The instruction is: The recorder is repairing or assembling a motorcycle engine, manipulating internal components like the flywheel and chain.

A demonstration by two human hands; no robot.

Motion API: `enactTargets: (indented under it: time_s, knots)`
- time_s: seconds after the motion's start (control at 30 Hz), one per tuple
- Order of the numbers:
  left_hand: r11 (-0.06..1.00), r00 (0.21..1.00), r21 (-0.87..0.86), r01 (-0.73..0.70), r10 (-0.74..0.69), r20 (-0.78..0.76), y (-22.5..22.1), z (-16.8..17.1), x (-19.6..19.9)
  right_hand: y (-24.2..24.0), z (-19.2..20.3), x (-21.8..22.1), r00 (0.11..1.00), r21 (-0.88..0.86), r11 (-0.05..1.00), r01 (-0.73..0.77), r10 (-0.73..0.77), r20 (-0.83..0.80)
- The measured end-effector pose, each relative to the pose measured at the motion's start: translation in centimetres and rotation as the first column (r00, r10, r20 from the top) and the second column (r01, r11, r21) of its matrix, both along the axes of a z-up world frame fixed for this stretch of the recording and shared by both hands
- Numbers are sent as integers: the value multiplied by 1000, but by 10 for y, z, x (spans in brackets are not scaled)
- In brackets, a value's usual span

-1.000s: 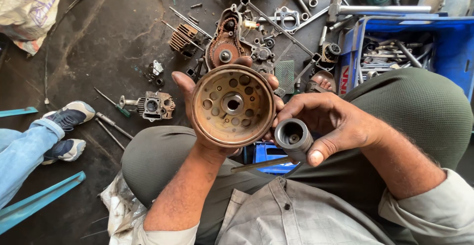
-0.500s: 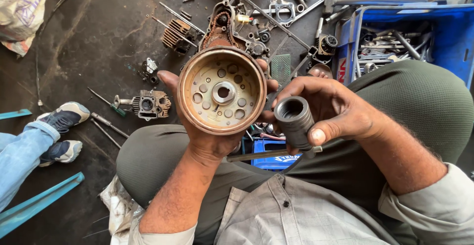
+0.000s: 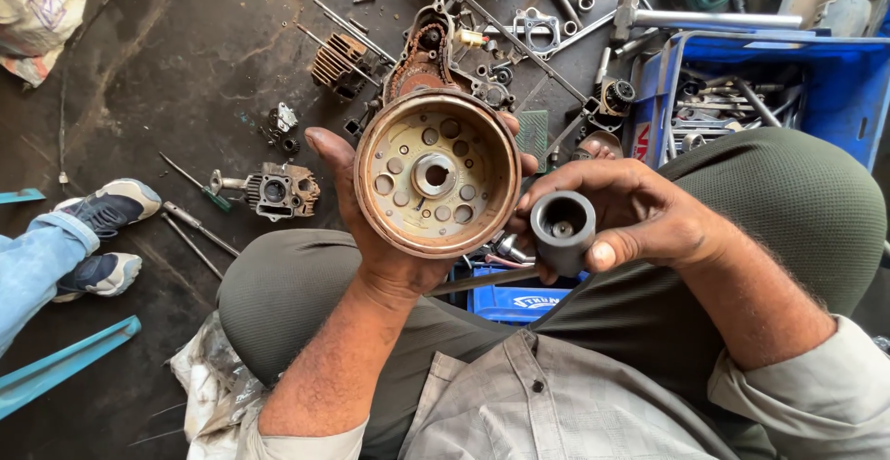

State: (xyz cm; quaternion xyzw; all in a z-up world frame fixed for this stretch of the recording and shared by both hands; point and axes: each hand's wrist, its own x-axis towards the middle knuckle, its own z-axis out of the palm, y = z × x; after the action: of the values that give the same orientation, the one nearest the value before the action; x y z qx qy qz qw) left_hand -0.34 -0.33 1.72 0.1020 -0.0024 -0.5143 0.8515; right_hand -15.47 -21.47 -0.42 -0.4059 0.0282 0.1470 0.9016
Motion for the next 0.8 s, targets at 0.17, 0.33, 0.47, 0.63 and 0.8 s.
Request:
enactTargets:
  time_s: [0.17,0.33,0.47,0.63,0.8]
  knots:
    - [1000,997,20,-9,8,74,3,-2,1,3,5,3,1000,4,1000,7,-7,30]
    - [1000,999,20,-1,0,44,4,2,0,7,7,6,1000,33,999,4,-4,19]
    - [999,1000,35,-15,15,1,4,0,0,9,8,7,1000,56,998,-13,13,4]
    - [1000,1000,16,-8,8,5,2,-1,2,8,5,6,999,9,1000,8,-8,53]
    - [1000,1000,21,2,-2,6,2,-3,4,10,9,8,999,17,1000,-2,1,33]
